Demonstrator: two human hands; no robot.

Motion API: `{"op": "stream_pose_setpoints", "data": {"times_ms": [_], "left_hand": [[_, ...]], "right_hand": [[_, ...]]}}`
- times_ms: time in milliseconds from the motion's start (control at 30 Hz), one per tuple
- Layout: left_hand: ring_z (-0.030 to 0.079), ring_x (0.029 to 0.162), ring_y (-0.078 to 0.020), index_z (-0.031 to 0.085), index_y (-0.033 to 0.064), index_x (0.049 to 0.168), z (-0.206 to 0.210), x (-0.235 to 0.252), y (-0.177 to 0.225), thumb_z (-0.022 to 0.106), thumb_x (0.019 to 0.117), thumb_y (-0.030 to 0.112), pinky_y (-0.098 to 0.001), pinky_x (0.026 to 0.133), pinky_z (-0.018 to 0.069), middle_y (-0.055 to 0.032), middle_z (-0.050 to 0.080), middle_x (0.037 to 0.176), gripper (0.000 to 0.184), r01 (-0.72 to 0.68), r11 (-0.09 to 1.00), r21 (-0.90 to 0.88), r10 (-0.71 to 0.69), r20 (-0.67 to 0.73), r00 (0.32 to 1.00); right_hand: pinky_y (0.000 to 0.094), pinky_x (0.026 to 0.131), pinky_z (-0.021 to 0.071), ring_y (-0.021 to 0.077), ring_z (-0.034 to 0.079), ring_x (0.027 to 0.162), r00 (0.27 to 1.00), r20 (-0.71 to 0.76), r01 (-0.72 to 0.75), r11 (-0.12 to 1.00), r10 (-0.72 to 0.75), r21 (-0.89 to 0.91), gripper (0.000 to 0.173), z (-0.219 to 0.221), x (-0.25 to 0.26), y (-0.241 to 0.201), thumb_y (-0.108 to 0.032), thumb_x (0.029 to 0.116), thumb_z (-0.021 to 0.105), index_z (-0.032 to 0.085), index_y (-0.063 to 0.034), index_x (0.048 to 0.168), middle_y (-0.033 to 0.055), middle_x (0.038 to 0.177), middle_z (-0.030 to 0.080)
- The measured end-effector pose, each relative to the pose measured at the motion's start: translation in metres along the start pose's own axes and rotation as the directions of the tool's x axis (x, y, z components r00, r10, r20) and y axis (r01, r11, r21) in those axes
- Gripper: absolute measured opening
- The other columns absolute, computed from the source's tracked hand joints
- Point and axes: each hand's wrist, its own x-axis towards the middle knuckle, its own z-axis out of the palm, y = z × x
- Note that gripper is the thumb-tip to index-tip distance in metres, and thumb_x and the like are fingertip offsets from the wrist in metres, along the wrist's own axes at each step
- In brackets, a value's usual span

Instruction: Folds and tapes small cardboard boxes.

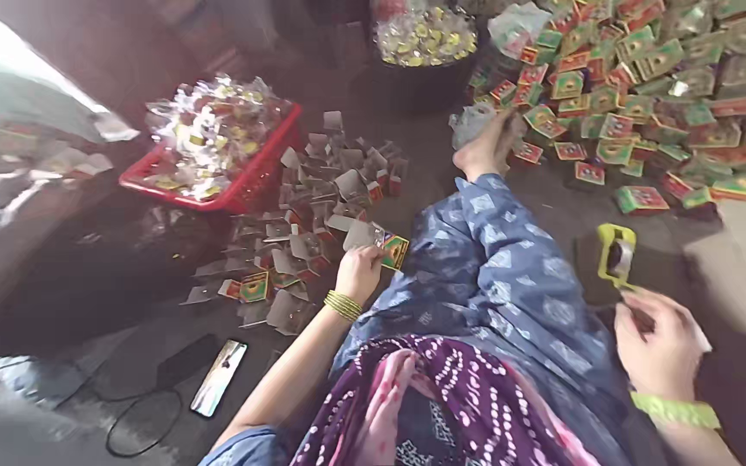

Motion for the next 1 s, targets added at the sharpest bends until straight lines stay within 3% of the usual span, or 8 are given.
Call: {"op": "stream_pose_setpoints", "data": {"times_ms": [133, 267, 400, 467, 533, 633, 800, 1000], "left_hand": [[0.068, 0.113, -0.0212, 0.075, 0.0144, 0.115, -0.011, 0.001, 0.067, 0.048, 0.1033, 0.015, -0.0489, 0.106, 0.0483, -0.0033, 0.075, 0.115, 0.029, -0.469, 0.881, 0.061, 0.471, -0.035, 0.881], [0.071, 0.097, -0.0216, 0.07, 0.0126, 0.116, -0.005, -0.009, 0.131, 0.047, 0.1046, 0.017, -0.0479, 0.096, 0.052, -0.0039, 0.075, 0.099, 0.026, -0.717, 0.695, 0.052, 0.719, -0.036, 0.694], [0.07, 0.092, -0.0191, 0.068, 0.0116, 0.113, 0.016, -0.008, 0.156, 0.052, 0.1039, 0.017, -0.0424, 0.095, 0.0526, -0.0032, 0.074, 0.092, 0.02, -0.815, 0.579, -0.032, 0.811, -0.084, 0.58], [0.066, 0.106, -0.0225, 0.064, 0.0105, 0.123, 0.029, -0.005, 0.154, 0.067, 0.0983, 0.021, -0.0447, 0.1, 0.0504, -0.0086, 0.072, 0.11, 0.027, -0.793, 0.593, -0.138, 0.766, -0.206, 0.608], [0.054, 0.13, -0.0303, 0.044, 0.0137, 0.143, 0.048, 0.003, 0.146, 0.084, 0.0851, 0.031, -0.0504, 0.107, 0.0461, -0.0174, 0.055, 0.14, 0.072, -0.75, 0.588, -0.302, 0.68, -0.318, 0.661], [0.046, 0.141, -0.0282, 0.018, 0.0138, 0.159, 0.075, 0.017, 0.141, 0.094, 0.0717, 0.033, -0.0459, 0.109, 0.0494, -0.0171, 0.033, 0.16, 0.117, -0.581, 0.556, -0.595, 0.614, -0.178, 0.769], [0.067, 0.117, -0.0162, 0.058, -0.0051, 0.129, 0.11, 0.025, 0.152, 0.093, 0.0736, 0.021, -0.0381, 0.106, 0.0548, -0.0107, 0.07, 0.122, 0.07, -0.422, 0.491, -0.762, 0.691, 0.046, 0.722], [0.07, 0.111, -0.0263, 0.055, -0.0058, 0.13, 0.136, 0.011, 0.142, 0.091, 0.0717, 0.005, -0.0467, 0.101, 0.0583, -0.0134, 0.072, 0.119, 0.07, -0.096, 0.403, -0.91, 0.57, 0.168, 0.804]], "right_hand": [[0.0405, 0.093, 0.0604, 0.0271, 0.064, 0.12, 0.943, 0.288, 0.092, 0.963, -0.166, 0.253, 0.047, 0.006, 0.026, -0.057, -0.029, 0.0936, 0.072, 0.063, 0.0016, 0.128, 0.0227, 0.137, 0.059], [0.0387, 0.102, 0.0542, 0.0214, 0.061, 0.124, 0.779, 0.616, -0.137, 0.929, -0.112, 0.343, 0.095, 0.017, 0.031, -0.107, -0.048, 0.0772, 0.087, 0.045, 0.0, 0.148, 0.0172, 0.143, 0.057], [0.0302, 0.094, 0.0598, 0.0091, 0.07, 0.107, 0.701, 0.71, -0.365, 0.825, -0.061, 0.431, 0.068, 0.021, 0.029, -0.103, -0.029, 0.0772, 0.09, 0.058, -0.0034, 0.131, 0.0057, 0.117, 0.071], [0.0316, 0.095, 0.0613, 0.011, 0.07, 0.11, 0.731, 0.675, -0.384, 0.758, -0.099, 0.527, 0.063, 0.019, 0.028, -0.089, -0.019, 0.0811, 0.087, 0.056, -0.0017, 0.133, 0.0067, 0.121, 0.07], [0.0315, 0.1, 0.0594, 0.0111, 0.068, 0.114, 0.789, 0.607, -0.364, 0.722, -0.098, 0.589, 0.062, 0.017, 0.026, -0.078, -0.012, 0.083, 0.085, 0.055, 0.0002, 0.136, 0.007, 0.124, 0.07], [0.0293, 0.107, 0.0538, 0.0084, 0.065, 0.12, 0.869, 0.484, -0.238, 0.772, -0.102, 0.589, 0.067, 0.018, 0.02, -0.067, -0.014, 0.0841, 0.082, 0.05, 0.0052, 0.139, 0.0088, 0.128, 0.068], [0.0315, 0.108, 0.0535, 0.0125, 0.064, 0.122, 0.888, 0.444, -0.194, 0.78, -0.118, 0.596, 0.072, 0.022, 0.0, -0.065, -0.014, 0.087, 0.081, 0.042, 0.007, 0.144, 0.0145, 0.131, 0.065], [0.0434, 0.109, 0.0508, 0.0245, 0.057, 0.132, 0.975, 0.168, -0.174, 0.968, 0.144, 0.181, 0.053, -0.006, -0.03, -0.007, -0.018, 0.0904, 0.073, 0.057, 0.0002, 0.137, 0.0157, 0.141, 0.059]]}}
